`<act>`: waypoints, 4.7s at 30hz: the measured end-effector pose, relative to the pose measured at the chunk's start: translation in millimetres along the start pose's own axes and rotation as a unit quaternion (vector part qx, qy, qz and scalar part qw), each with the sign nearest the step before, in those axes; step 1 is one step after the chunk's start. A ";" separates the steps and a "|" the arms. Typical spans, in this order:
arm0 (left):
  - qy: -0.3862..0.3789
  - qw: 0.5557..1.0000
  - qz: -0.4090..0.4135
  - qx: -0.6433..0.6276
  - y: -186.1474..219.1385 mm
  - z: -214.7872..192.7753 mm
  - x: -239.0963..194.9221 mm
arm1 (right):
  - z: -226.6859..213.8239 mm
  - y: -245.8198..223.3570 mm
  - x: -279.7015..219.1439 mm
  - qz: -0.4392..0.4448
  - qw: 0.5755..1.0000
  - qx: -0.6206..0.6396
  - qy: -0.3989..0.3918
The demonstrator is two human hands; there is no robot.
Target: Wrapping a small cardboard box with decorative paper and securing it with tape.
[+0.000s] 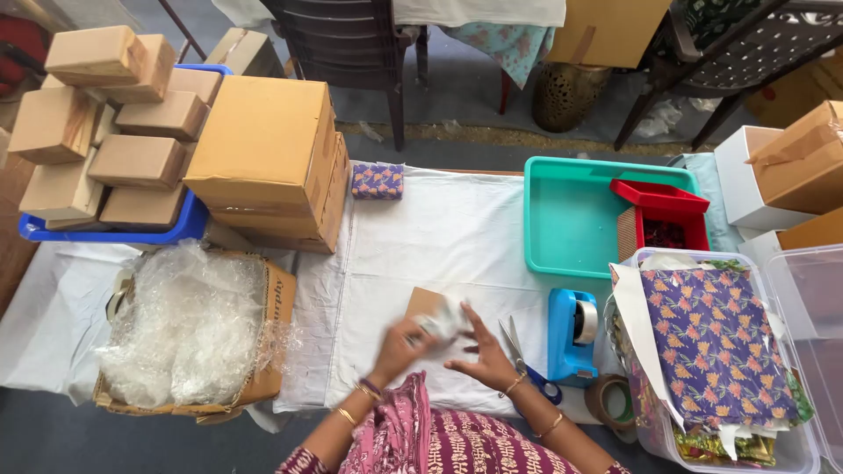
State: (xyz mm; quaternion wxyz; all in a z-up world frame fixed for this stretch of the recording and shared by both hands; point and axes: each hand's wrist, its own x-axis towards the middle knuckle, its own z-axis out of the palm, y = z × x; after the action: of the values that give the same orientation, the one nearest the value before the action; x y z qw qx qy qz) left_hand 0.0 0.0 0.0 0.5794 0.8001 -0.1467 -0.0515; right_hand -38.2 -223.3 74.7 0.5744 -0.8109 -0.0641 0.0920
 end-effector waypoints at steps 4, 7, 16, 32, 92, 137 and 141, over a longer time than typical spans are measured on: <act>-0.069 0.988 -0.048 -0.126 -10.5 24.3 -16.1 | 14.8 65.4 5.8 0.061 0.984 0.160 -0.044; -0.010 0.998 -0.047 -0.041 -4.2 8.8 2.4 | 3.9 71.1 11.3 0.058 0.991 0.122 0.009; -0.129 0.905 0.008 0.406 -53.5 -2.3 58.8 | -0.7 30.0 59.4 -0.127 0.982 -0.107 0.095; 0.016 0.981 -0.102 0.164 -64.6 21.0 41.5 | 60.2 190.8 110.5 -0.224 0.943 -0.238 0.067; 0.081 0.976 -0.093 0.181 -12.9 31.3 42.9 | 36.6 79.0 74.5 -0.136 0.954 -0.186 0.193; -0.017 0.937 -0.122 0.327 -36.9 31.6 41.0 | 22.9 108.8 73.6 -0.155 0.955 -0.250 0.045; -0.018 0.927 -0.108 0.359 -33.0 31.5 38.8 | 14.0 102.2 94.3 -0.015 0.952 -0.281 0.119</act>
State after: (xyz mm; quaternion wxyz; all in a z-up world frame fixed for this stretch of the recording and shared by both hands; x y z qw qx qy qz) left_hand 34.7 -30.7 -37.9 0.2419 0.9644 -0.0786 -0.0717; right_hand 50.3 -224.5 -33.4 0.3279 -0.9436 -0.0301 -0.0355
